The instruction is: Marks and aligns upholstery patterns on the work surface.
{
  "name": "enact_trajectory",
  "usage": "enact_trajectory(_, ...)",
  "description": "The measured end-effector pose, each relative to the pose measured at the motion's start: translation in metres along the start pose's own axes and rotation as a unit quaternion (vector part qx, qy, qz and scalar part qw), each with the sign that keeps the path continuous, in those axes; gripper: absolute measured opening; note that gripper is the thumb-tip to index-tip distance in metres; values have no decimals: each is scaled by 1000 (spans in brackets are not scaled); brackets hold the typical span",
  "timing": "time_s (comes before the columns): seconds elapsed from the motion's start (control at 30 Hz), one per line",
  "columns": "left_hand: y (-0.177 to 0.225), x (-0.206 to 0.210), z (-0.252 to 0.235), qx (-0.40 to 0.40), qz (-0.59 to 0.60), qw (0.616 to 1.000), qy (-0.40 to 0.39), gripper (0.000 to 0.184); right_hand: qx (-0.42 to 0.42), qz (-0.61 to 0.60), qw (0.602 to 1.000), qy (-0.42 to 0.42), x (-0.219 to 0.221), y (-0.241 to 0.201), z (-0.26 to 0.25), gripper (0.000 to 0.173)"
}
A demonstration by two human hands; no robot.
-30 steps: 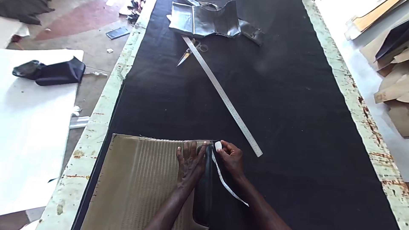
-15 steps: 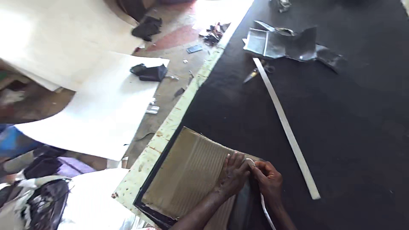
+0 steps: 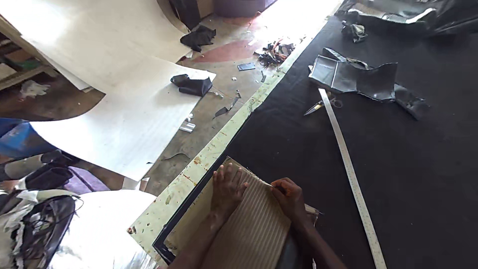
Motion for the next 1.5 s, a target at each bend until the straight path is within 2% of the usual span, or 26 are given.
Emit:
enact_trajectory(0.13, 1, -2, 0, -1, -2, 1000, 4, 65, -56, 108, 993, -9, 18, -14, -29, 9)
enact_trajectory(0.3, 8, -1, -10, -19, 8, 999, -27, 64, -60, 159, 984, -54, 14, -14, -45, 9)
enact_trajectory(0.5, 9, 4, -18, -69, 17, 997, 26, 74, -78, 208, 974, -48, 27, -3, -40, 11)
enact_trajectory(0.83, 10, 5, -17, -79, 13, 996, 28, 74, -136, 173, 975, -26, 35, -2, -36, 14)
enact_trajectory(1.5, 12, 6, -15, -79, -6, 997, 21, 72, -170, 180, 968, -33, 93, -54, -72, 12)
Point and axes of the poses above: each hand's wrist, its own z-axis away from the middle knuckle, its own x-axis out of the palm, y = z × x, the point moved 7 cm from there along -z, towards the middle knuckle, and after that the axes turned 13 degrees about x, right-handed, at the moved point
